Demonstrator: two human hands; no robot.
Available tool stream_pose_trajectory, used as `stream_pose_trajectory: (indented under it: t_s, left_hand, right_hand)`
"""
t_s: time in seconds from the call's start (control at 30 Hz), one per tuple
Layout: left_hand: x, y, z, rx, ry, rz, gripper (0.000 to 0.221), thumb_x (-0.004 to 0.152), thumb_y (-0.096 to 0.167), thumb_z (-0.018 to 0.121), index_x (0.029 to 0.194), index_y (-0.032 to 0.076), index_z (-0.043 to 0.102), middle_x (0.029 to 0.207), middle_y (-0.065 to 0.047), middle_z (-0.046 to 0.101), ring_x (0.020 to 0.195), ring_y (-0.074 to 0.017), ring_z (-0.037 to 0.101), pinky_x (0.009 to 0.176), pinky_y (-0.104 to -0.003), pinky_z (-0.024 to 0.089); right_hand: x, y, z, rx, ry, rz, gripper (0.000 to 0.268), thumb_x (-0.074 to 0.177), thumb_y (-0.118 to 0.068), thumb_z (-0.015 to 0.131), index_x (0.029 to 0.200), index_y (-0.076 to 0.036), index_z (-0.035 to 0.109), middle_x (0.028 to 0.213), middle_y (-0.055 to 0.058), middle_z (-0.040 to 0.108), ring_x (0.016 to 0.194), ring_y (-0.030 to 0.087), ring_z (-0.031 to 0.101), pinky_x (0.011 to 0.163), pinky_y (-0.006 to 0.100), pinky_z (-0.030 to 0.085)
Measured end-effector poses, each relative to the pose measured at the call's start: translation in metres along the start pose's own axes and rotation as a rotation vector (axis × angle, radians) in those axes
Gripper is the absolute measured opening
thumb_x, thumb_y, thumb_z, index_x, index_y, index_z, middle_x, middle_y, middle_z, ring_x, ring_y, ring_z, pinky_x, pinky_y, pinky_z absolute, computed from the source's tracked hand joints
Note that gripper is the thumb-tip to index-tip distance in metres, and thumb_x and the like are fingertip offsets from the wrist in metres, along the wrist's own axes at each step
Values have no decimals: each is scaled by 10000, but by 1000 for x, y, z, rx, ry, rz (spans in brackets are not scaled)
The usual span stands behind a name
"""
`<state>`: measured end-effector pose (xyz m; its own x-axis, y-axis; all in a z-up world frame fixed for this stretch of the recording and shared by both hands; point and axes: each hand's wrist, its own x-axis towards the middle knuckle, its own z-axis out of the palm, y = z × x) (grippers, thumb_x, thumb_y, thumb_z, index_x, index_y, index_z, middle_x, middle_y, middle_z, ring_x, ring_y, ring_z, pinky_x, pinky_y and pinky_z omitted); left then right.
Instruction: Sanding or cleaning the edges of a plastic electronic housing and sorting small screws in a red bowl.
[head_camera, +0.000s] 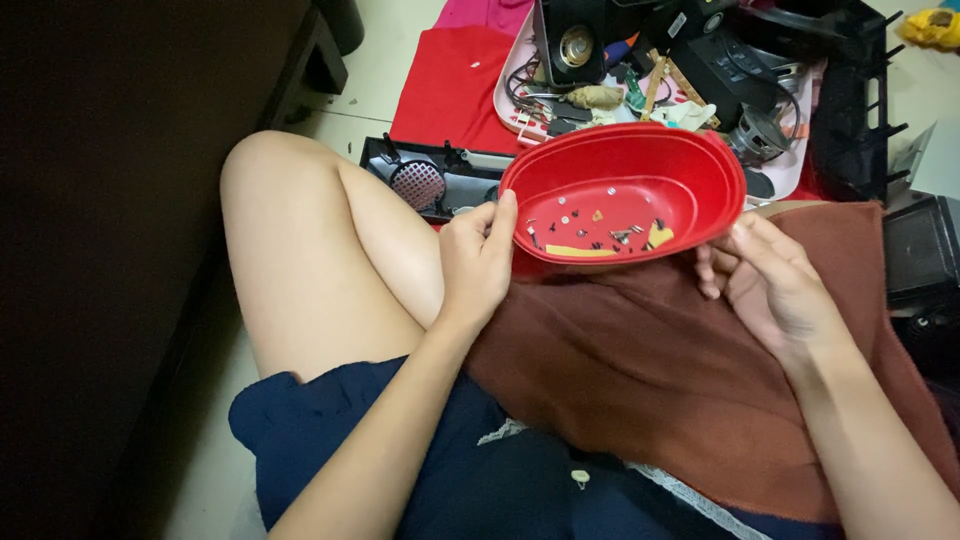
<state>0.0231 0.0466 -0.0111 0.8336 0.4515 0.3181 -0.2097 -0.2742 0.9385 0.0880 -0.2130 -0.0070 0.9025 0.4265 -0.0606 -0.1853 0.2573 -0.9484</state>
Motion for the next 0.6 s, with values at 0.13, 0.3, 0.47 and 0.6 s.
stream_pose_trajectory:
  t_s: [0.13, 0.3, 0.47, 0.6]
  left_hand:
    - [0, -1, 2, 37, 2, 4, 419, 881, 176, 473, 507, -10, 436, 434, -16, 400, 408, -87, 284, 374, -249, 263]
    - [0, -2, 2, 40, -8, 4, 402, 869, 147, 487, 499, -10, 470, 406, -24, 437, 367, -91, 325, 351, -242, 290]
    - [2, -2, -1, -47, -62, -98, 382, 882, 181, 465, 559, 0, 557, 426, -35, 516, 363, -85, 435, 370, -192, 352]
    - [1, 0, -3, -26, -74, -100, 378, 875, 178, 476, 549, 5, 556, 435, -37, 531, 365, -87, 471, 365, -194, 365]
  right_hand:
    - [0, -2, 5, -20, -5, -2, 176, 892, -158, 493, 1032, -55, 518, 927, 103, 562, 686, 133, 491, 536, 232, 376]
    - [2, 0, 1, -11, -8, -1, 212, 872, -162, 509, 1058, -62, 501, 947, 125, 562, 687, 149, 492, 529, 234, 375]
    - [2, -2, 5, 30, 39, 26, 166, 873, -150, 511, 1033, -107, 514, 909, 104, 561, 680, 141, 492, 530, 226, 368]
    - [2, -1, 4, 22, 160, 68, 160, 847, -177, 540, 996, -127, 511, 852, 69, 551, 676, 123, 490, 523, 216, 356]
